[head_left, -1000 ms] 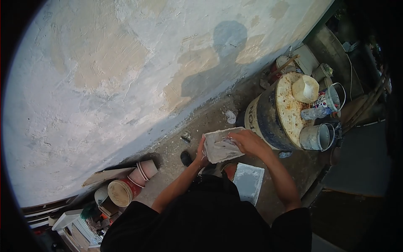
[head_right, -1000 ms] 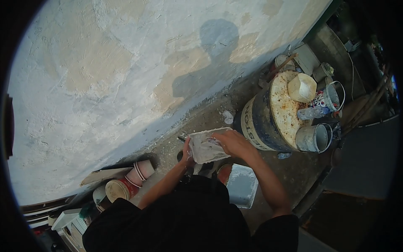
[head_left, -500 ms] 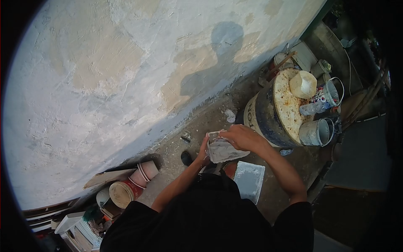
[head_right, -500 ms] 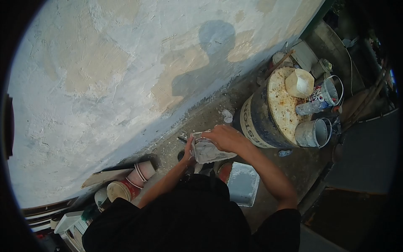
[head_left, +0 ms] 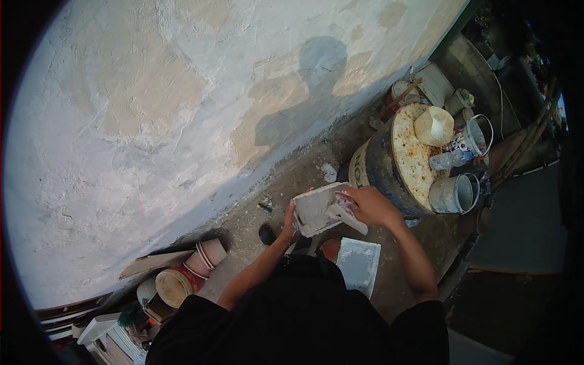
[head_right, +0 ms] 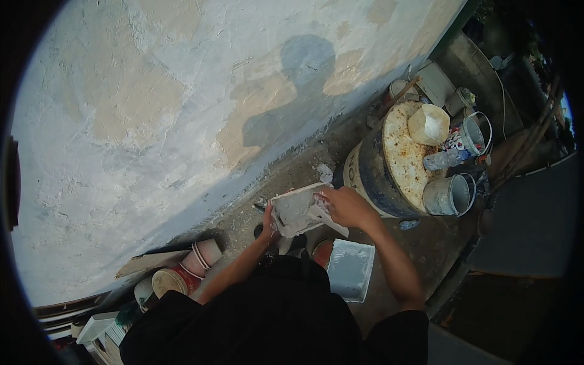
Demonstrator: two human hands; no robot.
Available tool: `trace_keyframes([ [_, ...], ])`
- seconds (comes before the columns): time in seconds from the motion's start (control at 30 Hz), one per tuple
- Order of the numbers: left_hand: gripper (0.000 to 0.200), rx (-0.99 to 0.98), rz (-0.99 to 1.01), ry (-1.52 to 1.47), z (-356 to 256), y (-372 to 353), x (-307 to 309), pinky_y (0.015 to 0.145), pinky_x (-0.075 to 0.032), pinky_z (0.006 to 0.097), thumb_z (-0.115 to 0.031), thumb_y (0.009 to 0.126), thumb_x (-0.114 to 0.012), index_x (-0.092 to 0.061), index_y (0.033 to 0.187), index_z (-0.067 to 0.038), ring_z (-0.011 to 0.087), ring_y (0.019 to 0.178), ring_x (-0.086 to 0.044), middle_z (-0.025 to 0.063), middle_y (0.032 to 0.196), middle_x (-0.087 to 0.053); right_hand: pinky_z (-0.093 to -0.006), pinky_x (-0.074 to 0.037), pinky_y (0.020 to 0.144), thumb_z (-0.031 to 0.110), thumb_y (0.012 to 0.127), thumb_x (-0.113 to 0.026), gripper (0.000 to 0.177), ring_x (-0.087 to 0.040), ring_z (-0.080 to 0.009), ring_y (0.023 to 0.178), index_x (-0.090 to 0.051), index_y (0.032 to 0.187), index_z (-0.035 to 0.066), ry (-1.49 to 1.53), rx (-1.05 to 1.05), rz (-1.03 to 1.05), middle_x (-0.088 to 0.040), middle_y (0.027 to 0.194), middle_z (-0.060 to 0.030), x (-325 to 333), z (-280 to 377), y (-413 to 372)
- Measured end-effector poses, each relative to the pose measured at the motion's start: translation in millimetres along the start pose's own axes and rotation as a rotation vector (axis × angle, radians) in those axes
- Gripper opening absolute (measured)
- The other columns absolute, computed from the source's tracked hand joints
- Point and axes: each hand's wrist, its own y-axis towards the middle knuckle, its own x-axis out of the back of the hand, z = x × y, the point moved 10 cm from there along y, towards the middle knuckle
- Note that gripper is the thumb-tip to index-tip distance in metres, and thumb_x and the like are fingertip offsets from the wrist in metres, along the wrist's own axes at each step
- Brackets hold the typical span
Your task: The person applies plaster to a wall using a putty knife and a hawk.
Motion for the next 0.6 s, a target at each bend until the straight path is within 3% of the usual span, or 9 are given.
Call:
trace_keyframes([
  [0.17,0.076,-0.145,0.053,0.114,-1.7,6.3,-1.0,0.106,-0.039,0.0409,-0.057,0.095,-0.038,-0.035,0.144,0.001,0.0293,0.125,-0.050,0.0192,0.140,-0.046,-0.0474,-0.048,0.072,0.010,0.075,-0.061,0.023,-0.062,-0.0432,0.082,-0.060,0.095,-0.002,0.071,-0.102,-0.016,-0.063,0.083,-0.0256,-16.1,-41.7,-1.5],
  [0.23,0.075,-0.128,0.029,0.076,2.1,4.5,-3.7,0.106,-0.039,0.0409,-0.056,0.095,-0.038,-0.035,0.143,0.002,0.0292,0.125,-0.050,0.0191,0.139,-0.047,-0.0490,-0.047,0.075,0.011,0.073,-0.060,0.022,-0.061,-0.0450,0.088,-0.061,0.089,-0.004,0.149,-0.209,0.051,-0.063,0.087,-0.0280,-21.5,-45.1,0.1],
  [0.33,0.074,-0.140,0.018,0.085,4.1,5.8,-3.3,0.106,-0.039,0.0410,-0.054,0.096,-0.038,-0.036,0.143,0.003,0.0290,0.125,-0.051,0.0189,0.139,-0.047,-0.0463,-0.048,0.073,0.011,0.072,-0.059,0.022,-0.062,-0.0429,0.086,-0.061,0.088,-0.005,0.251,-0.249,0.016,-0.063,0.086,-0.0269,-33.3,-55.8,0.5],
  [0.43,0.072,-0.159,-0.002,0.081,-2.0,2.7,-8.4,0.106,-0.039,0.0408,-0.052,0.097,-0.038,-0.036,0.143,0.003,0.0288,0.124,-0.051,0.0188,0.139,-0.047,-0.0391,-0.048,0.067,0.008,0.074,-0.060,0.025,-0.064,-0.0276,0.072,-0.060,0.096,-0.004,0.341,-0.261,0.083,-0.064,0.077,-0.0189,-46.2,-58.5,0.9],
  [0.6,0.071,-0.184,-0.038,0.095,-0.6,3.3,3.5,0.106,-0.040,0.0407,-0.052,0.097,-0.039,-0.037,0.142,0.003,0.0285,0.124,-0.051,0.0186,0.138,-0.048,-0.0343,-0.048,0.064,0.007,0.077,-0.060,0.025,-0.060,-0.0172,0.069,-0.062,0.099,-0.005,0.467,-0.229,0.017,-0.063,0.075,-0.0111,-55.1,-53.0,1.0],
])
